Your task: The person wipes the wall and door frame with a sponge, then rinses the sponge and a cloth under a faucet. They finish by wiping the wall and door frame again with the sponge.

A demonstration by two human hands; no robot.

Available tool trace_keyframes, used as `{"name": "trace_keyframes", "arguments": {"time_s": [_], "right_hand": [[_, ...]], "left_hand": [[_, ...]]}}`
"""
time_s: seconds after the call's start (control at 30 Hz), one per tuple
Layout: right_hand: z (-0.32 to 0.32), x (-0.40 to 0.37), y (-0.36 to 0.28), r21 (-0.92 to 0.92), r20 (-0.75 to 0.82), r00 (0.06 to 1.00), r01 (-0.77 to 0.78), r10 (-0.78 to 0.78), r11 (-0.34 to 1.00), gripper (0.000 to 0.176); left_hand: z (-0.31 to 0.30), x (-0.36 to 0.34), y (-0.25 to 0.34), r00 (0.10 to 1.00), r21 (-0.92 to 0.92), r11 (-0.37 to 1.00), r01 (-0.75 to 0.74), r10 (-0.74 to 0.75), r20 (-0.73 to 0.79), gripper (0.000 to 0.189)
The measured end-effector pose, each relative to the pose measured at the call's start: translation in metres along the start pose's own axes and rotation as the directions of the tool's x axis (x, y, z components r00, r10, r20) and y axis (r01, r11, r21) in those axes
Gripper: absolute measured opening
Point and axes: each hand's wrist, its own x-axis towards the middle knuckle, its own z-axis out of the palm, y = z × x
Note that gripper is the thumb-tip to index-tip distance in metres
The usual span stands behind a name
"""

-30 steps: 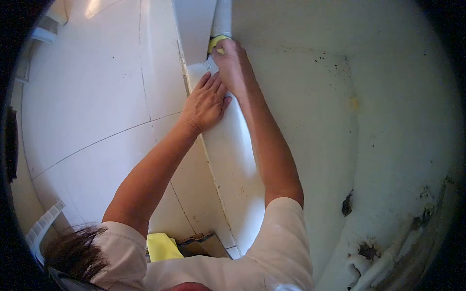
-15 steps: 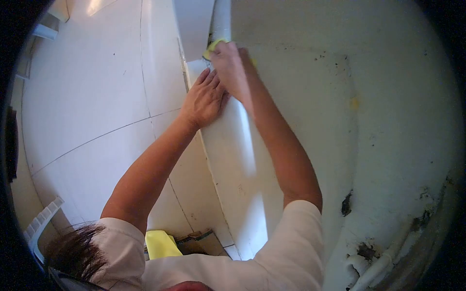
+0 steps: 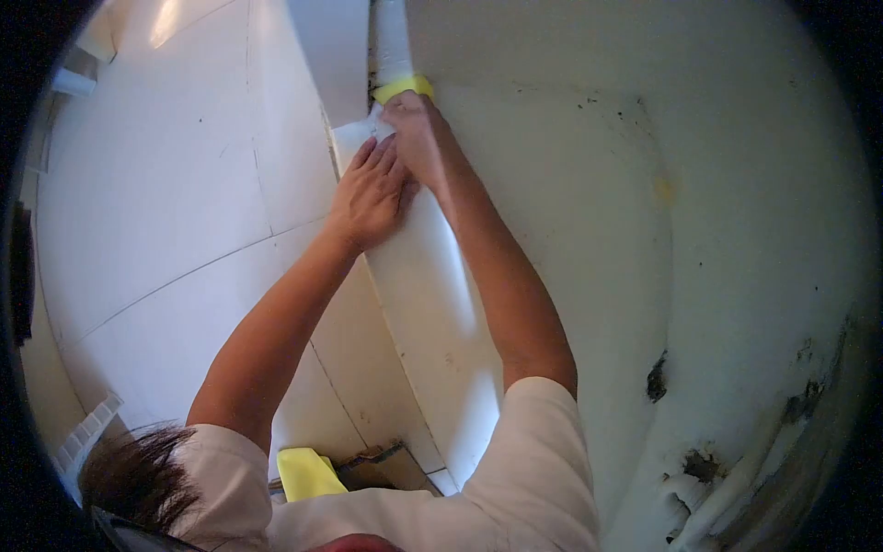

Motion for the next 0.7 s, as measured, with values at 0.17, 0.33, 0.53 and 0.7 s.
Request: {"name": "trace_keyframes", "arguments": {"time_s": [0.17, 0.33, 0.53, 0.7], "right_hand": [[-0.034, -0.011, 0.051, -0.249, -0.074, 0.973, 0.192, -0.217, 0.949, 0.033], [-0.174, -0.024, 0.200, -0.416, -0.332, 0.929, -0.301, 0.164, 0.858, 0.042], [-0.097, -0.058, 0.086, -0.345, -0.319, 0.941, -0.006, -0.111, 0.939, 0.047], [-0.016, -0.044, 0.022, -0.295, -0.109, 0.957, 0.228, -0.270, 0.928, 0.047]], "left_hand": [[-0.001, 0.002, 0.002, 0.999, -0.003, 1.000, 0.027, -0.026, 0.027, 0.031], [-0.003, 0.002, 0.003, 0.999, -0.001, 0.999, 0.032, -0.032, 0.019, 0.029], [-0.006, 0.005, 0.003, 0.999, -0.027, 0.999, 0.042, -0.041, 0.024, 0.029], [0.000, 0.004, 0.005, 1.000, 0.011, 0.999, 0.030, -0.030, -0.004, 0.030]]}}
